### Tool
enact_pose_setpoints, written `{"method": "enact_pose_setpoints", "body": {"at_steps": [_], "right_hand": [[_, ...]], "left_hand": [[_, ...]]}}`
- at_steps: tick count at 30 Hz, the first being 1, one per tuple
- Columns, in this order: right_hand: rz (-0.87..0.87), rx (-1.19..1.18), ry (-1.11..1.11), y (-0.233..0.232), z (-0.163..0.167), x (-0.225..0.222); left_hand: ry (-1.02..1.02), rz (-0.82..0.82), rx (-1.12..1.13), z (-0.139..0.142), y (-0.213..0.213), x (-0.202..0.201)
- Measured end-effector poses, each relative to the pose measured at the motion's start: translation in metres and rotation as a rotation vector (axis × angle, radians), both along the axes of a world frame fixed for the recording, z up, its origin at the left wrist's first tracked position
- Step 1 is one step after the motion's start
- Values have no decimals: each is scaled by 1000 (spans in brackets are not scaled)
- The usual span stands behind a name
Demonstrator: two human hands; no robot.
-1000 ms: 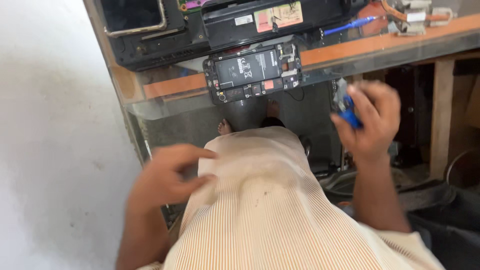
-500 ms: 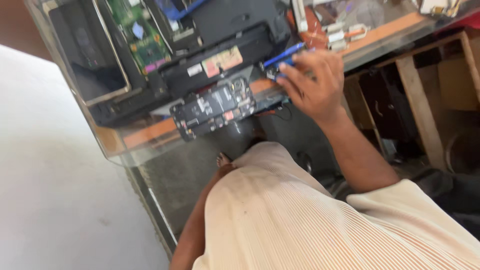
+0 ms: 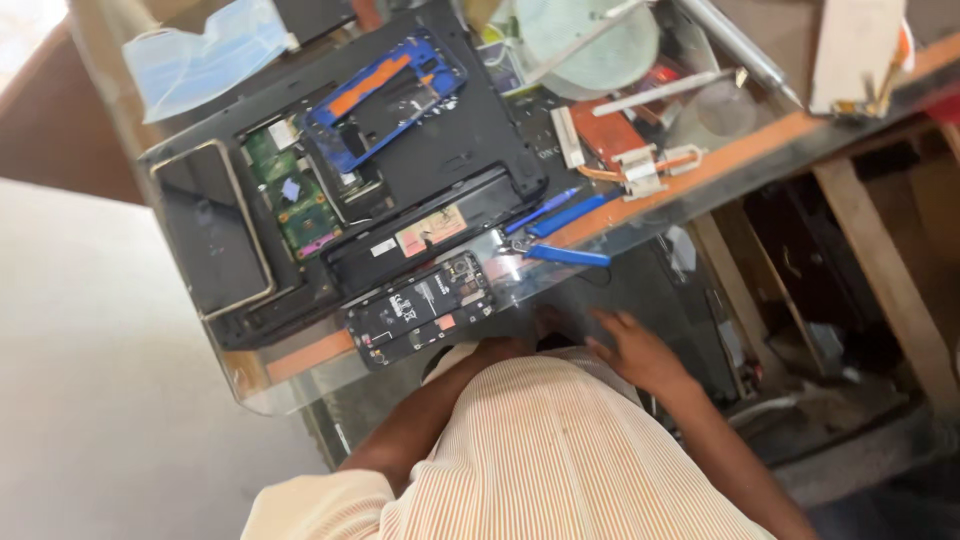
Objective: The person pries open a smartphone at a glass workbench, removes the back cover and battery, then lifts out the internal midframe and board assembly. They hold the board assembly and use blue-handled pliers to grip and work on a small component, then set the parts on the bench and stand up.
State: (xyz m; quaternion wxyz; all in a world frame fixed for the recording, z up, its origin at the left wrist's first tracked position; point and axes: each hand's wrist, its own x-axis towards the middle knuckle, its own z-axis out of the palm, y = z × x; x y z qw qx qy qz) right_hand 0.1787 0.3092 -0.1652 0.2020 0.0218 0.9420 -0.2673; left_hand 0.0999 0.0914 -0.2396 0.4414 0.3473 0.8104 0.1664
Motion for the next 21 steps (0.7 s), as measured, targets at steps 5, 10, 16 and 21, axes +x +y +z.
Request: {"method": "enact_pose_setpoints", "body": {"at_steps": [5,10,16,21], "right_hand": [[-72,60,-418,-15,-9,62],[-649,-14,-140,-126,-20,125],[-822,-498,-103,-286,-66,199],[-881,-212,-297,-314,-62,295]], "left_hand": [[86,-20,177,-20,-51,2],[101,-140,345,-1,-98,14],[128,-319,834,193,-228,9],[1227,348,-44,241,-248,-100]]}}
